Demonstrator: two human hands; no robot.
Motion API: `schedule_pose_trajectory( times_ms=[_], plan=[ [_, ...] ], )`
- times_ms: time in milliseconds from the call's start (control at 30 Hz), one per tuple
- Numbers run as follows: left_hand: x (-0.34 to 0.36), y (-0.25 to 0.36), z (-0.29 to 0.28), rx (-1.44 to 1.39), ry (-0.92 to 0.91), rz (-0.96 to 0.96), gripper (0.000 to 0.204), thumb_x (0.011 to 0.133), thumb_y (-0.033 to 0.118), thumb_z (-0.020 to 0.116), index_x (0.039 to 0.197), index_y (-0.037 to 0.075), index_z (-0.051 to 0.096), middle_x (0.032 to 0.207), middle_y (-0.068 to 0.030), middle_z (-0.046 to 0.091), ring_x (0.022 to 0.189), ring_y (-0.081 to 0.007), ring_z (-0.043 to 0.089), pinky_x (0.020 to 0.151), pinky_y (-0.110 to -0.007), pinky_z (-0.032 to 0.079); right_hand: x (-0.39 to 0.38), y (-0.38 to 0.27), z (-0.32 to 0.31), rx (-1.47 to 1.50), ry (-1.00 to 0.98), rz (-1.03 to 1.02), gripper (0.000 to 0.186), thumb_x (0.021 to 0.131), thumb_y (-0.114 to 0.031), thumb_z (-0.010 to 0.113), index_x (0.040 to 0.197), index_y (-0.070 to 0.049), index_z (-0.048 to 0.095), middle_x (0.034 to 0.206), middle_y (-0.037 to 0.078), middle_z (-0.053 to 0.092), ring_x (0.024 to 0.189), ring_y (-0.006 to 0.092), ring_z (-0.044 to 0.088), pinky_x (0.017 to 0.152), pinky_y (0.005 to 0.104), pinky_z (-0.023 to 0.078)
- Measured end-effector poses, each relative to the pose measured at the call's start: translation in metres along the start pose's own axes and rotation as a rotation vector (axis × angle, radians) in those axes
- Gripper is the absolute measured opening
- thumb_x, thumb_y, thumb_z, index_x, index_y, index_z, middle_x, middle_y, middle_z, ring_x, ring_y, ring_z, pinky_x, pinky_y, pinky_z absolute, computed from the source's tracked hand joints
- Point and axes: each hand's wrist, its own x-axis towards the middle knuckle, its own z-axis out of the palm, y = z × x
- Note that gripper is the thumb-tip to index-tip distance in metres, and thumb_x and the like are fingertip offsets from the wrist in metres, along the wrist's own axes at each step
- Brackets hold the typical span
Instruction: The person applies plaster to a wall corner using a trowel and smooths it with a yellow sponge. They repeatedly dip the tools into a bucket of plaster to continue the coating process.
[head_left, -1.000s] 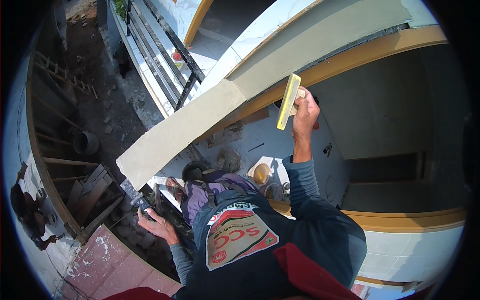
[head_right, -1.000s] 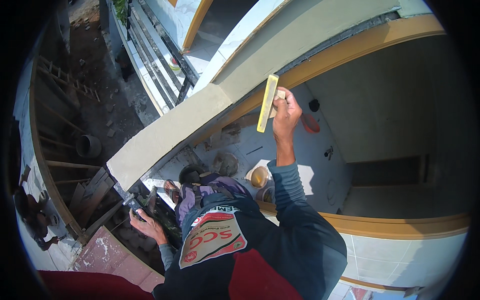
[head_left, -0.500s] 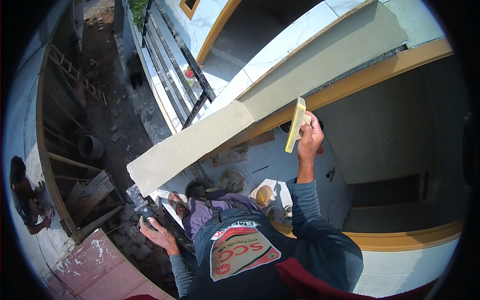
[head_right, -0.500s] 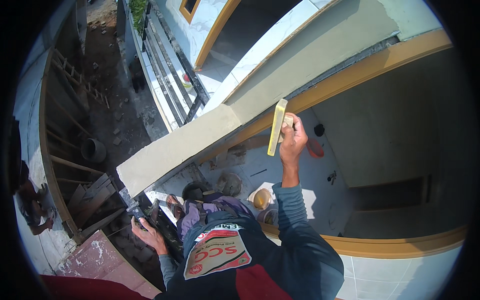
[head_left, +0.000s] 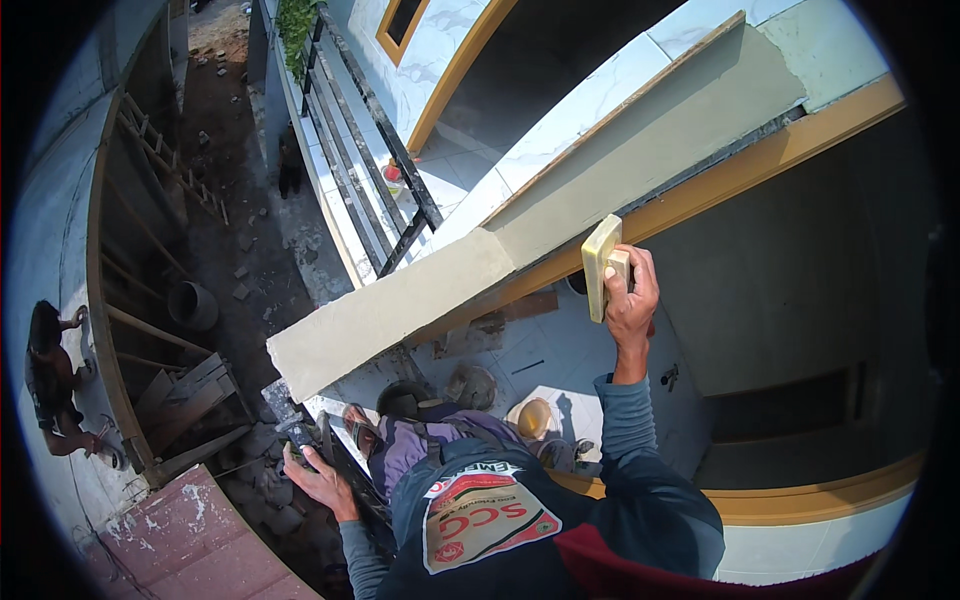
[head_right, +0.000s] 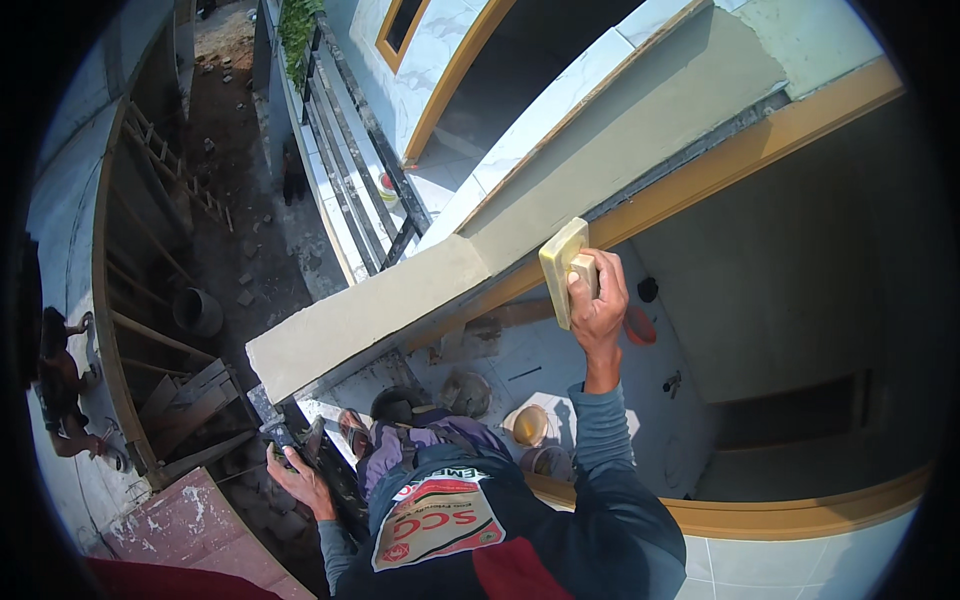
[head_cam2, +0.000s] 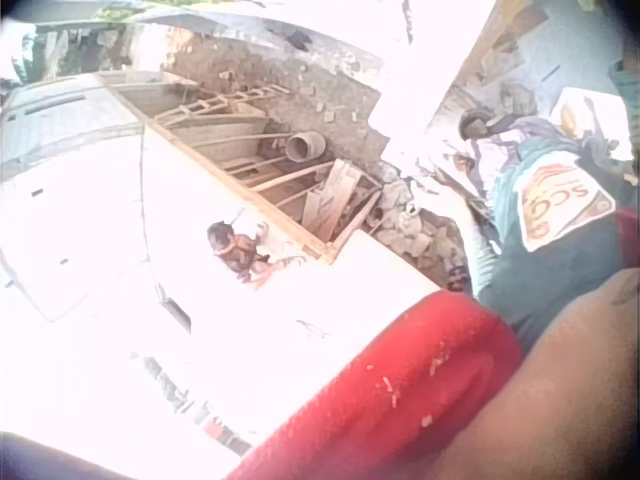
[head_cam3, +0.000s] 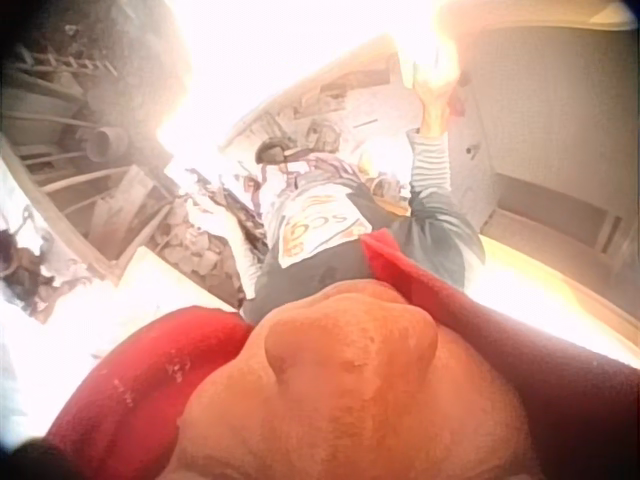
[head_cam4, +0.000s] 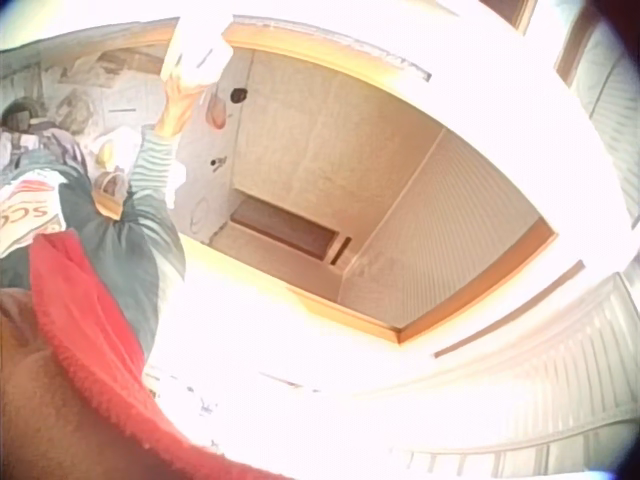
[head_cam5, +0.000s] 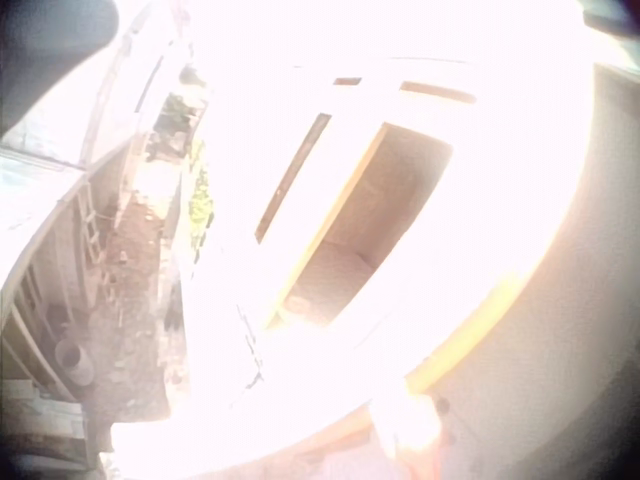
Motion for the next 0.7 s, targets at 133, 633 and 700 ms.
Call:
schedule_pose_trajectory(
  times_ms=[133,633,700],
  plan=[
    [-0.001,0.0,0.0,0.006,0.007,0.016,0.049,0.104,0.037,0.048,0.129,-0.005,0.052,0.118,-0.0256,0.055,0.11,-0.0415,0.052,0.098,-0.047,0.039,0.004,0.011,0.006,-0.062,-0.102,0.023,0.027,0.085,-0.012,0.06,0.108,0.004,0.063,0.102,0.018,0.062,0.09,0.0333,0.063,0.082,0.0386,0.051],
    [0.002,0.02,-0.002,-0.095,0.015,-0.053,0.042,0.101,0.027,0.054,0.131,-0.002,0.051,0.114,-0.0215,0.054,0.108,-0.038,0.054,0.096,-0.044,0.042,0.004,0.0,0.036,0.203,-0.178,0.015,0.028,0.088,-0.014,0.06,0.108,0.005,0.063,0.1,0.014,0.062,0.091,0.0263,0.06,0.085,0.0365,0.048],
    [0.001,0.017,-0.003,-0.077,0.025,-0.049,0.041,0.1,0.025,0.056,0.131,-0.001,0.051,0.113,-0.0213,0.055,0.107,-0.0386,0.055,0.095,-0.044,0.043,-0.006,-0.007,0.047,0.244,-0.262,0.095,0.028,0.089,-0.015,0.059,0.109,0.004,0.062,0.101,0.013,0.062,0.092,0.0255,0.06,0.086,0.0364,0.048]
  ],
)
